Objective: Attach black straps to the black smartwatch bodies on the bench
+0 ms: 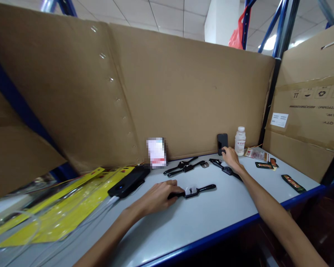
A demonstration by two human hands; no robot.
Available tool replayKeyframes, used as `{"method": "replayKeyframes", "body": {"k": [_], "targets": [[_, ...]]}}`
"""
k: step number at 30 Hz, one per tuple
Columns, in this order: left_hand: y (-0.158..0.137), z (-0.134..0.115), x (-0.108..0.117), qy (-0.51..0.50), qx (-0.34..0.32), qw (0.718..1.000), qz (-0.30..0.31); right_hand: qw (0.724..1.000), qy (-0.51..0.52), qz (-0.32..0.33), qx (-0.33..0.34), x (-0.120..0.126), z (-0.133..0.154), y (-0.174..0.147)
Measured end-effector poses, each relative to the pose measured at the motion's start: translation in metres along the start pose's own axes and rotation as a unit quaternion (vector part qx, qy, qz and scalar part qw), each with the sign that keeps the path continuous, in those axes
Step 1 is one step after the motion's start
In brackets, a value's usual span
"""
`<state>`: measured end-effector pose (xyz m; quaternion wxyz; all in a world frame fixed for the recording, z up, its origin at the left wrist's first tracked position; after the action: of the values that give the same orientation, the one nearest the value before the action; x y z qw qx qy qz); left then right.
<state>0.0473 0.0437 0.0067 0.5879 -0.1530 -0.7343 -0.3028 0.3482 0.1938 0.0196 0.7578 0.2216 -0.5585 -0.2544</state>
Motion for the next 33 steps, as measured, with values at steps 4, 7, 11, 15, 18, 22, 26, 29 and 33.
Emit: {"method": "replayKeyframes", "body": {"k": [4, 7, 11, 15, 18, 22, 26, 29, 33], "targets": [[0.0, -0.001, 0.001, -0.001, -0.009, 1.0, -0.007, 1.0, 0.002, -0.001, -0.012, 0.002, -0.003, 0.001], [0.0, -0.001, 0.002, -0.002, -0.014, 1.0, -0.008, 1.0, 0.001, 0.007, -0.017, 0.0, -0.006, 0.001], [0.0, 0.0, 0.001, 0.002, -0.007, 1.0, 0.0, 0.999, -0.005, 0.03, -0.018, -0.006, -0.012, 0.003], [0.0, -0.001, 0.002, -0.003, -0.006, 1.0, -0.002, 0.999, -0.007, 0.042, -0.012, -0.009, -0.014, 0.003], [0.0, 0.0, 0.001, -0.004, -0.007, 1.0, -0.005, 0.999, -0.007, 0.046, -0.01, -0.012, -0.014, 0.001], [0.0, 0.002, 0.0, -0.006, -0.007, 1.0, -0.009, 0.999, -0.009, 0.049, -0.013, -0.014, -0.015, -0.001], [0.0, 0.002, -0.001, -0.005, -0.003, 1.0, -0.002, 0.999, -0.008, 0.051, -0.013, -0.015, -0.016, 0.0], [0.0, 0.001, 0.0, -0.004, -0.006, 1.0, -0.003, 0.999, -0.005, 0.053, -0.01, -0.017, -0.016, 0.0], [0.0, 0.0, 0.001, -0.002, -0.005, 1.0, -0.004, 0.998, -0.004, 0.056, -0.009, -0.017, -0.016, 0.0]]}}
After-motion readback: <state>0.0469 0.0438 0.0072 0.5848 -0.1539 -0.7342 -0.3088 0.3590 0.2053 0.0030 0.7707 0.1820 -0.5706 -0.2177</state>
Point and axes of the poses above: each hand's wrist, its own y-axis towards the middle knuckle, its own x-axis out of the back of the hand, z = x × y, the point moved 7 cm from there along y, towards the middle knuckle, and after that the axes turned 15 degrees about -z, right-handed, at the moved point
